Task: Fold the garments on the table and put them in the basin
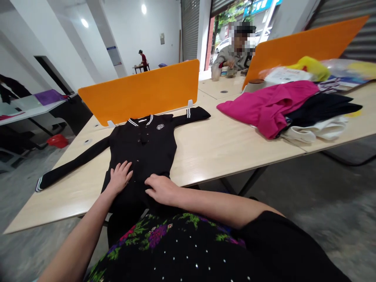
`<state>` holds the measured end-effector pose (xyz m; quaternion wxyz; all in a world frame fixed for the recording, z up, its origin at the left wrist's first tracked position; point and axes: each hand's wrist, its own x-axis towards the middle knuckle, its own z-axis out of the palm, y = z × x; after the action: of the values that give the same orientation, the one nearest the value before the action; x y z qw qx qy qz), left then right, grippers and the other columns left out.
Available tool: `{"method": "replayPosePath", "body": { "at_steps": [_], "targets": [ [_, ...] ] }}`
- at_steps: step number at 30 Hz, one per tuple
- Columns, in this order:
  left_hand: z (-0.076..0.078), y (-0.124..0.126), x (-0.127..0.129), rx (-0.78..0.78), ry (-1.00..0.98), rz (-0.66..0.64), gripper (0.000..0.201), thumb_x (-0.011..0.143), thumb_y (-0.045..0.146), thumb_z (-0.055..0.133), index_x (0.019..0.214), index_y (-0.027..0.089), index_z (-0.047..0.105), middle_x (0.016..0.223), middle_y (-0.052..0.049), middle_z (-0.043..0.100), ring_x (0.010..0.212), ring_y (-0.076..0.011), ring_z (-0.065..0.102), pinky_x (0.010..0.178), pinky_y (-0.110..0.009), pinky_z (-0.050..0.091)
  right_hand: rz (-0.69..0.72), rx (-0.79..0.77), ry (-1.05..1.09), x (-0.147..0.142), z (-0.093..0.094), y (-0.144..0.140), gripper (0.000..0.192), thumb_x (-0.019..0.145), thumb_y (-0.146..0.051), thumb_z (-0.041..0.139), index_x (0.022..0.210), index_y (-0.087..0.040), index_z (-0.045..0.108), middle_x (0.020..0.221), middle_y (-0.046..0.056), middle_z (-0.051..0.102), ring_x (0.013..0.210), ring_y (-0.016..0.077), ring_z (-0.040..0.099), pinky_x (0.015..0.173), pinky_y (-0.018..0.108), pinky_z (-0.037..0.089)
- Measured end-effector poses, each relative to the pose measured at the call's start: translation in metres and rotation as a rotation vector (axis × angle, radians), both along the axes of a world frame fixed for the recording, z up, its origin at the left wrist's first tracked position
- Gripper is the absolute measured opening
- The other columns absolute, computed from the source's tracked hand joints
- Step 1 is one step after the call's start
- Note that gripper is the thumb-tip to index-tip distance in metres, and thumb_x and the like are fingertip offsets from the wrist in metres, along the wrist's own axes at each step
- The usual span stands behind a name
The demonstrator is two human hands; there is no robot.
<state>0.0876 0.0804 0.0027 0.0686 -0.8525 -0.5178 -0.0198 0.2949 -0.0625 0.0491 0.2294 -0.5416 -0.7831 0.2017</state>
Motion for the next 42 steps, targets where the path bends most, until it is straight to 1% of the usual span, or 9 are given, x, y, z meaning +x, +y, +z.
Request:
{"method": "replayPosePath", "body": {
  "at_steps": [4,8,14,16,19,21,28,32,42],
  "targets": [
    [0.002,0.001,-0.001,-0.021,-0.081,-0.005,0.049,0.094,0.037,0.038,0.140,0.021,0.046,0.151,-0.011,0.037,0.138,-0.0388,0.029,0.106,-0.067,0.025,-0.143,0.046,-0.106,0.029,-0.010,-0.013,0.040,0.080,-0.035,0.070,0.112,-0.013,0.059,0.107,0.013,0.059,0.101,0.0256,0.055,0.084,0.037,0.047],
    [0.013,-0.001,0.006,-0.115,-0.415,0.068,0.043,0.094,0.037,0.031,0.124,0.021,0.059,0.139,-0.010,0.053,0.133,-0.0321,0.041,0.109,-0.062,0.026,-0.034,0.016,-0.117,0.024,-0.015,-0.019,0.008,0.082,-0.012,0.059,0.089,-0.014,0.064,0.092,0.008,0.063,0.090,0.0202,0.056,0.080,0.031,0.045],
    [0.027,-0.026,0.039,-0.283,-0.713,0.017,0.063,0.085,0.044,0.050,0.141,0.019,0.039,0.129,-0.009,0.060,0.116,-0.0251,0.058,0.101,-0.041,0.045,0.563,-0.379,0.336,0.026,-0.009,0.010,0.008,0.078,-0.018,0.065,0.084,-0.016,0.069,0.076,-0.001,0.065,0.069,0.0106,0.060,0.065,0.019,0.045],
    [0.024,-0.036,0.045,-0.344,-0.802,-0.089,0.062,0.082,0.035,0.054,0.140,0.021,0.040,0.137,-0.006,0.054,0.125,-0.0227,0.052,0.108,-0.038,0.039,0.289,-0.369,0.504,0.052,-0.004,0.039,0.012,0.079,-0.025,0.065,0.085,-0.016,0.068,0.074,0.000,0.065,0.067,0.0108,0.061,0.061,0.018,0.047],
    [0.016,-0.045,0.045,-0.374,-0.938,-0.143,0.052,0.086,0.033,0.048,0.136,0.021,0.046,0.143,-0.005,0.049,0.134,-0.0189,0.043,0.113,-0.035,0.033,-0.559,-0.193,0.667,0.102,-0.003,0.100,0.018,0.082,-0.029,0.061,0.090,-0.014,0.066,0.074,0.002,0.063,0.063,0.0104,0.061,0.057,0.018,0.049],
    [0.013,-0.048,0.042,-0.414,-1.003,-0.103,0.050,0.088,0.036,0.046,0.135,0.020,0.047,0.144,-0.005,0.048,0.134,-0.0187,0.041,0.113,-0.034,0.032,-0.764,-0.169,0.659,0.129,-0.008,0.141,0.032,0.086,-0.033,0.056,0.108,-0.010,0.061,0.081,0.006,0.063,0.059,0.0110,0.061,0.054,0.021,0.050],
    [0.025,-0.057,0.029,-0.602,-0.972,-0.173,0.031,0.089,0.034,0.043,0.100,0.020,0.069,0.109,-0.004,0.069,0.108,-0.0189,0.061,0.099,-0.032,0.044,-0.787,-0.056,0.451,0.136,-0.025,0.229,0.044,0.076,-0.011,0.052,0.119,-0.015,0.061,0.093,0.006,0.068,0.076,0.0169,0.065,0.070,0.027,0.052],
    [0.030,-0.064,0.029,-0.598,-0.850,-0.196,0.024,0.085,0.023,0.042,0.085,0.020,0.066,0.087,-0.003,0.067,0.085,-0.0170,0.063,0.082,-0.030,0.049,-0.822,0.045,0.280,0.150,-0.031,0.232,0.038,0.075,-0.004,0.045,0.103,-0.016,0.069,0.110,0.006,0.067,0.107,0.0207,0.058,0.092,0.029,0.044],
    [0.019,-0.069,0.035,-0.635,-0.784,-0.272,0.016,0.082,0.020,0.048,0.086,0.023,0.063,0.087,-0.002,0.067,0.085,-0.0166,0.063,0.098,-0.037,0.045,-0.713,0.166,-0.213,0.128,0.000,0.245,0.030,0.093,-0.033,0.045,0.102,-0.015,0.068,0.111,0.015,0.062,0.096,0.0243,0.060,0.080,0.031,0.043]
  ]
}}
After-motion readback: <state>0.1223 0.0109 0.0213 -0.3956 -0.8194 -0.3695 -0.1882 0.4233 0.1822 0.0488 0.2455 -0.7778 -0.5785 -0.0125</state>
